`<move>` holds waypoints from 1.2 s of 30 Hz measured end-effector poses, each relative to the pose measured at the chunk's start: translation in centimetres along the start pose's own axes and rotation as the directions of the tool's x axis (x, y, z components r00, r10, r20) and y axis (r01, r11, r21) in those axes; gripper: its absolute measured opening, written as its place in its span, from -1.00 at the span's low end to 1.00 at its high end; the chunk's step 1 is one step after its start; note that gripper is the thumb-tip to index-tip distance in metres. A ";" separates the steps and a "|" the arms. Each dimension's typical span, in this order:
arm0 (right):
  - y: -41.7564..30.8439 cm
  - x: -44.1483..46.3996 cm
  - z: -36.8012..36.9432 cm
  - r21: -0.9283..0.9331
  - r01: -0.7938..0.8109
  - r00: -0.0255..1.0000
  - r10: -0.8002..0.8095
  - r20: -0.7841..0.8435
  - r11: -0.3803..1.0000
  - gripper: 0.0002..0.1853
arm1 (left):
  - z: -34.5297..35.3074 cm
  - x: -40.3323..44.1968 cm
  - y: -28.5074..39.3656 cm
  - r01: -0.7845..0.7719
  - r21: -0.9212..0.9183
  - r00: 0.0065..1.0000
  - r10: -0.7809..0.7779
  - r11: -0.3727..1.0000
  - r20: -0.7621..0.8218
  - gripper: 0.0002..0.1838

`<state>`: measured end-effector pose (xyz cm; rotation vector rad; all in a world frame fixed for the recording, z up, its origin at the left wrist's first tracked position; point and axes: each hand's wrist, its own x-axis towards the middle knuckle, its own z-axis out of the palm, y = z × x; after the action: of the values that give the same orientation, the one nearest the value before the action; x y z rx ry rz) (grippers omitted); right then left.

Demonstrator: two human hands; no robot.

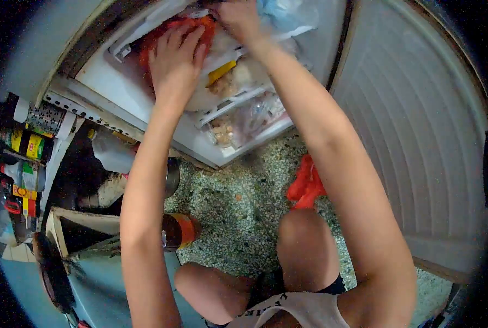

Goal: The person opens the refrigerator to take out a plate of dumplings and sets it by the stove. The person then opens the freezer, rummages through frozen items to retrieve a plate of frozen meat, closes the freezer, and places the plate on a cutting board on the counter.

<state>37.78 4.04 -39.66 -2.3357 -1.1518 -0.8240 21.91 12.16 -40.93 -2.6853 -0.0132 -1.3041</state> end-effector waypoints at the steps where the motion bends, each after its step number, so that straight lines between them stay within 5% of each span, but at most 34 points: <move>1: 0.8 0.8 2.5 0.012 0.008 1.000 -0.007 -0.022 1.000 -0.64 | 0.4 -0.3 0.0 -0.049 0.198 0.999 0.045 0.979 0.026 -0.60; 3: 1.3 0.1 4.8 0.036 0.008 0.999 -0.006 -0.038 0.999 -0.60 | 1.5 -0.8 -0.8 -0.086 0.503 0.992 0.025 0.860 0.127 -0.55; 8: 4.5 -7.9 1.6 0.470 0.214 0.799 0.123 -0.589 0.856 -0.80 | 1.6 -0.6 -1.6 -0.092 0.483 0.983 0.003 0.871 0.182 -0.53; 10: 5.8 -12.5 3.3 0.590 -0.001 0.723 0.408 -0.557 0.808 -0.86 | 1.6 -0.7 -1.9 -0.085 0.454 0.984 0.003 0.887 0.179 -0.53; 12: 6.0 -16.3 6.9 0.580 -0.291 0.779 0.541 -0.318 0.761 -0.86 | 1.4 -0.8 -2.1 -0.083 0.394 0.988 0.024 0.915 0.153 -0.54; 14: 4.7 -18.0 8.3 0.541 -0.201 0.888 0.385 -0.251 0.817 -0.66 | 0.8 -0.9 -1.2 -0.071 0.343 0.989 0.023 0.937 0.143 -0.55; 19: 1.3 -15.1 8.8 0.468 -0.078 0.912 0.253 -0.323 0.880 -0.44 | -0.1 -1.4 -0.1 -0.148 0.402 0.984 0.093 0.904 0.152 -0.61; 24: 3.2 -14.3 6.4 0.395 -0.054 0.967 0.147 -0.209 0.917 -0.61 | -0.3 -1.6 1.0 -0.163 0.392 0.985 0.125 0.905 0.121 -0.62; 28: 3.2 -13.5 2.8 0.559 -0.143 0.821 0.414 -0.393 0.817 -0.73 | 0.4 0.2 2.1 -0.242 0.347 0.969 0.206 0.906 0.137 -0.60; 31: 2.2 -9.8 0.6 0.442 0.270 0.761 0.091 -0.642 0.855 -0.81 | 0.8 1.4 2.1 -0.240 0.360 0.967 0.192 0.901 0.166 -0.51; 34: 1.6 -3.7 1.2 0.251 0.440 0.633 -0.099 -0.768 0.862 -0.83 | 1.5 1.9 1.0 -0.206 0.406 0.969 0.129 0.891 0.210 -0.45; 36: 1.5 -1.0 0.9 0.088 0.207 0.961 -0.186 -0.204 0.974 -0.73 | 1.8 1.7 0.1 -0.188 0.452 0.968 0.088 0.872 0.233 -0.43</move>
<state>38.79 3.12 -41.12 -2.0253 -1.3223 -1.0084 24.40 12.25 -40.70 -2.3326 -0.1408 -0.8390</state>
